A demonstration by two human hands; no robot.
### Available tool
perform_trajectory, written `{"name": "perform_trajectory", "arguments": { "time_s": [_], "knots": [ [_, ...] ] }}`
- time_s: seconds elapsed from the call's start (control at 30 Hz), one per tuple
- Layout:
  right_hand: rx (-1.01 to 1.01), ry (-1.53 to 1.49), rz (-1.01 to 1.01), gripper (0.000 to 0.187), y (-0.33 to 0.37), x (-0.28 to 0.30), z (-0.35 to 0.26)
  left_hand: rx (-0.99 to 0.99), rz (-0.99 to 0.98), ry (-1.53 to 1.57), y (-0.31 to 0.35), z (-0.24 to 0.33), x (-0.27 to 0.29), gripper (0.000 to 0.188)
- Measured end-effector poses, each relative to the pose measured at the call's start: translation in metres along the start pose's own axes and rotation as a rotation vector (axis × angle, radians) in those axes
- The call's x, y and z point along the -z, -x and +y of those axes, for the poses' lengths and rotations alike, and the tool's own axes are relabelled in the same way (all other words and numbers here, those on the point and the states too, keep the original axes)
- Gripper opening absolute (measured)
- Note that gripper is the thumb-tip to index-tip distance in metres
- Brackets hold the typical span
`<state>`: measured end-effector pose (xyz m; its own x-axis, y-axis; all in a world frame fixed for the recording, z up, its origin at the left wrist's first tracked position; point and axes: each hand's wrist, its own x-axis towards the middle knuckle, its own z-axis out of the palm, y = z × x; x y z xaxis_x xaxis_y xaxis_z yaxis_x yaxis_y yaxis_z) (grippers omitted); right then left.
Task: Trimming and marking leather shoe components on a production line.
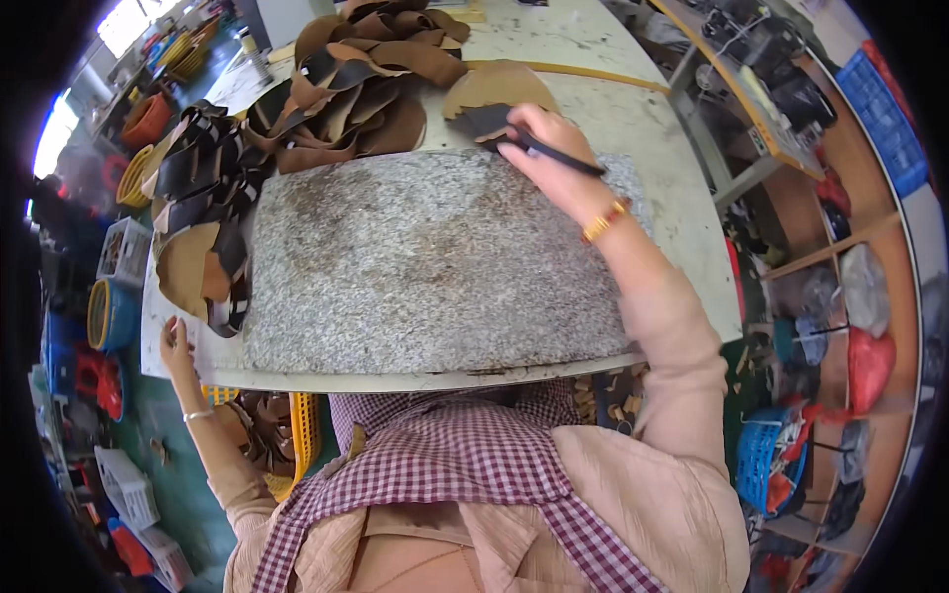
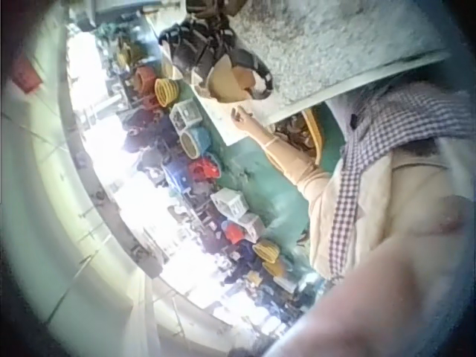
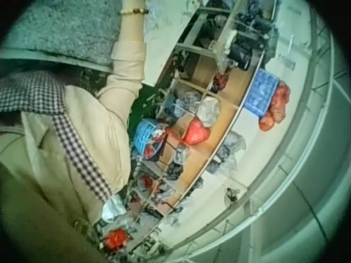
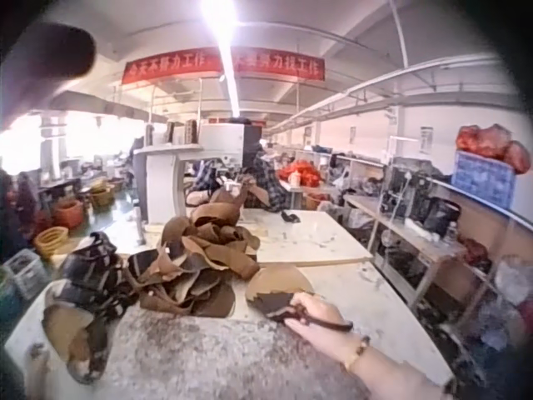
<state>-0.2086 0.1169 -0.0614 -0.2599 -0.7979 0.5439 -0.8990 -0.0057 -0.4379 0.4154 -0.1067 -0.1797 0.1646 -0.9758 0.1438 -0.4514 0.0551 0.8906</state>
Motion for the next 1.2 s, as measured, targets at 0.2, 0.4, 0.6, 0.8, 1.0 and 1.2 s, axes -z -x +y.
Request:
{"name": "perform_trajectory", "arguments": {
  "time_s": [0.2, 0.4, 0.6, 0.8, 1.0, 1.2],
  "knots": [
    [-0.115, 0.571, 0.009, 0.015, -0.047, -0.014, 0.038, -0.260, 0.126, -0.097, 0.039, 0.066, -0.006, 0.027],
    [0.109, 0.236, 0.189, 0.026, -0.107, 0.045, 0.027, -0.533, -0.062, -0.035, 0.076, 0.155, -0.076, 0.023],
    [0.422, 0.034, 0.349, 0.014, -0.152, 0.070, -0.110, -0.825, -0.150, -0.001, 0.104, 0.253, -0.126, 0.018],
    [0.960, 0.191, -0.044, 0.004, -0.013, 0.034, -0.162, -0.966, -0.067, -0.064, 0.126, 0.282, -0.119, 0.027],
    [0.840, 0.085, -0.298, 0.007, 0.094, 0.015, -0.087, -1.205, -1.163, -0.052, 0.168, 0.251, -0.190, 0.038],
    [0.627, 0.074, -0.356, 0.008, 0.113, 0.047, -0.080, -1.130, -1.635, 0.026, 0.163, 0.252, -0.266, 0.039]
  ]
}}
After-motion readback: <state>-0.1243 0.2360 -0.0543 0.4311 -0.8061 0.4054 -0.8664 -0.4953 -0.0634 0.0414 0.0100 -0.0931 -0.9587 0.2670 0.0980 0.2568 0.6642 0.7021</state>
